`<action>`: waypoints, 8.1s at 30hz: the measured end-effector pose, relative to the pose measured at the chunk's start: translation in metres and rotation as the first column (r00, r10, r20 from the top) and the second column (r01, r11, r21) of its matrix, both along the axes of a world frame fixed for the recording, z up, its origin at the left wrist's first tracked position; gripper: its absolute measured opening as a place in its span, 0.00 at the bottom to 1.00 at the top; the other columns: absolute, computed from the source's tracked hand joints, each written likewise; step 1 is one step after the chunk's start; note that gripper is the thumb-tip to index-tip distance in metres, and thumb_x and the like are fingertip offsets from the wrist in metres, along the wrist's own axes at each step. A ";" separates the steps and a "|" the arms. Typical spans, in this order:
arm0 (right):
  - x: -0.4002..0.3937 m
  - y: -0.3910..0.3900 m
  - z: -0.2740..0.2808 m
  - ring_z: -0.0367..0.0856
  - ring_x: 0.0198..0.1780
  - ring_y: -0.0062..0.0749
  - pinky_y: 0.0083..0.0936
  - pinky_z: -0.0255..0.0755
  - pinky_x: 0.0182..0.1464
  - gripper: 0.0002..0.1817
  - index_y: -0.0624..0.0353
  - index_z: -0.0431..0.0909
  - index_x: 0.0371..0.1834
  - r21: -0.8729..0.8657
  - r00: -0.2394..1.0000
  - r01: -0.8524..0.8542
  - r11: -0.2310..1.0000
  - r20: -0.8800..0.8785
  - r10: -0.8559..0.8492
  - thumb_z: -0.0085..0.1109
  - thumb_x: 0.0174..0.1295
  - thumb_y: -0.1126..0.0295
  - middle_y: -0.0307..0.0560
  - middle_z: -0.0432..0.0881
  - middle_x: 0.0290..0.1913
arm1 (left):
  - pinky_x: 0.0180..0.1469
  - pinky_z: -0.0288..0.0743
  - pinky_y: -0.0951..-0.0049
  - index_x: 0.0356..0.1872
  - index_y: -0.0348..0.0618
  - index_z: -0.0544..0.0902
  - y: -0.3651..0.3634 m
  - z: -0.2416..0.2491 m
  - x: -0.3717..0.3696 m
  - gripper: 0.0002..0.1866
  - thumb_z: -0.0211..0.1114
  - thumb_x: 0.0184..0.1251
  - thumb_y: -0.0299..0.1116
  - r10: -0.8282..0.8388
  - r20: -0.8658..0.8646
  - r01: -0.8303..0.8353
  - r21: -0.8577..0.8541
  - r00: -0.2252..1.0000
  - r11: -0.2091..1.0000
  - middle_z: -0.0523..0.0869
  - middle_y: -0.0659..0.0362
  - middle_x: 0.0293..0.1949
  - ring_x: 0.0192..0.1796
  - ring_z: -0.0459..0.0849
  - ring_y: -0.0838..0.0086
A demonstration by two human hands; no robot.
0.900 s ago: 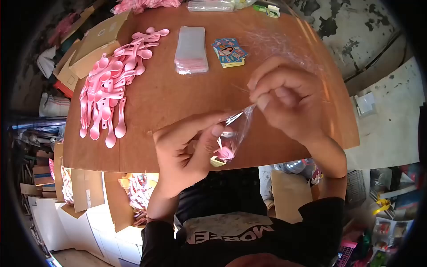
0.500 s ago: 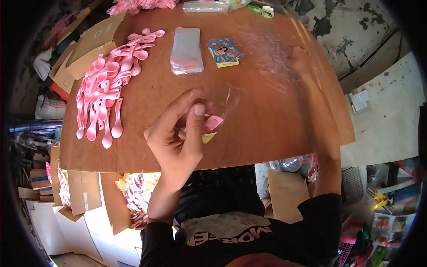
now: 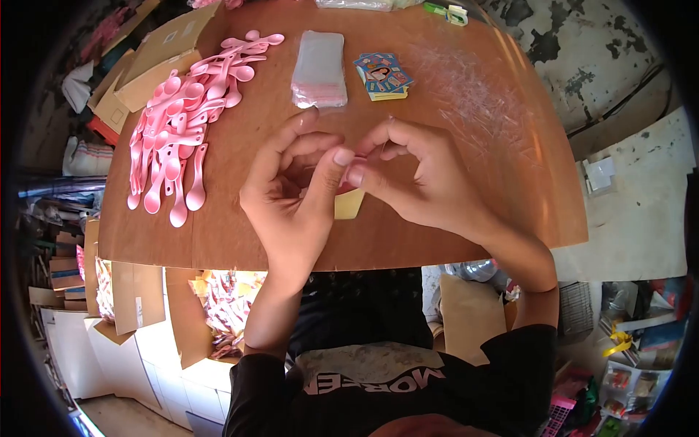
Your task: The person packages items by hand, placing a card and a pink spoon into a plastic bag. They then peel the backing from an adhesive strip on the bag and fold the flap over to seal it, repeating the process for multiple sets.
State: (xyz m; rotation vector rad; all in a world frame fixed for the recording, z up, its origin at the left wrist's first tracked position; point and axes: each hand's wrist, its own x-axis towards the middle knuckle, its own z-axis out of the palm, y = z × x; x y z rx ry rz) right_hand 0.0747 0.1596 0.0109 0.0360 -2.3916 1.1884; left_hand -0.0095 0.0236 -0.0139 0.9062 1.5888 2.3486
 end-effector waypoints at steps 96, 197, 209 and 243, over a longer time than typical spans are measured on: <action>-0.017 0.127 0.008 0.76 0.33 0.25 0.23 0.70 0.37 0.11 0.63 0.80 0.35 -0.004 0.956 0.014 1.000 0.293 -0.012 0.56 0.66 0.65 0.39 0.79 0.30 | 0.53 0.75 0.64 0.60 0.37 0.71 -0.213 -0.331 -0.077 0.27 0.64 0.64 0.40 -0.351 0.318 0.370 -0.925 0.881 0.090 0.81 0.46 0.53 0.53 0.82 0.60; -0.160 0.092 -0.037 0.80 0.36 0.44 0.40 0.74 0.36 0.06 0.52 0.83 0.31 0.656 0.880 0.475 0.587 -0.364 -0.305 0.59 0.57 0.64 0.43 0.80 0.32 | 0.51 0.72 0.59 0.34 0.39 0.82 -0.020 -0.049 -0.122 0.08 0.68 0.55 0.31 -0.493 -0.786 -0.166 -0.579 0.374 0.798 0.82 0.54 0.38 0.45 0.79 0.57; -0.100 0.033 -0.006 0.82 0.44 0.43 0.32 0.74 0.48 0.18 0.63 0.81 0.45 0.539 0.958 -0.286 0.792 0.130 0.257 0.66 0.56 0.63 0.51 0.84 0.42 | 0.45 0.75 0.64 0.35 0.37 0.80 -0.023 -0.031 -0.143 0.06 0.65 0.57 0.24 -0.388 -0.666 -0.014 -0.513 0.637 0.858 0.82 0.54 0.38 0.44 0.82 0.61; -0.031 0.102 -0.005 0.83 0.34 0.29 0.22 0.75 0.39 0.06 0.63 0.83 0.37 0.175 0.773 0.568 0.804 -0.450 -0.448 0.64 0.57 0.74 0.48 0.85 0.38 | 0.41 0.74 0.81 0.41 0.34 0.85 -0.001 -0.006 -0.122 0.12 0.65 0.66 0.33 -0.357 -0.014 0.302 -0.505 0.934 0.809 0.88 0.58 0.35 0.36 0.82 0.83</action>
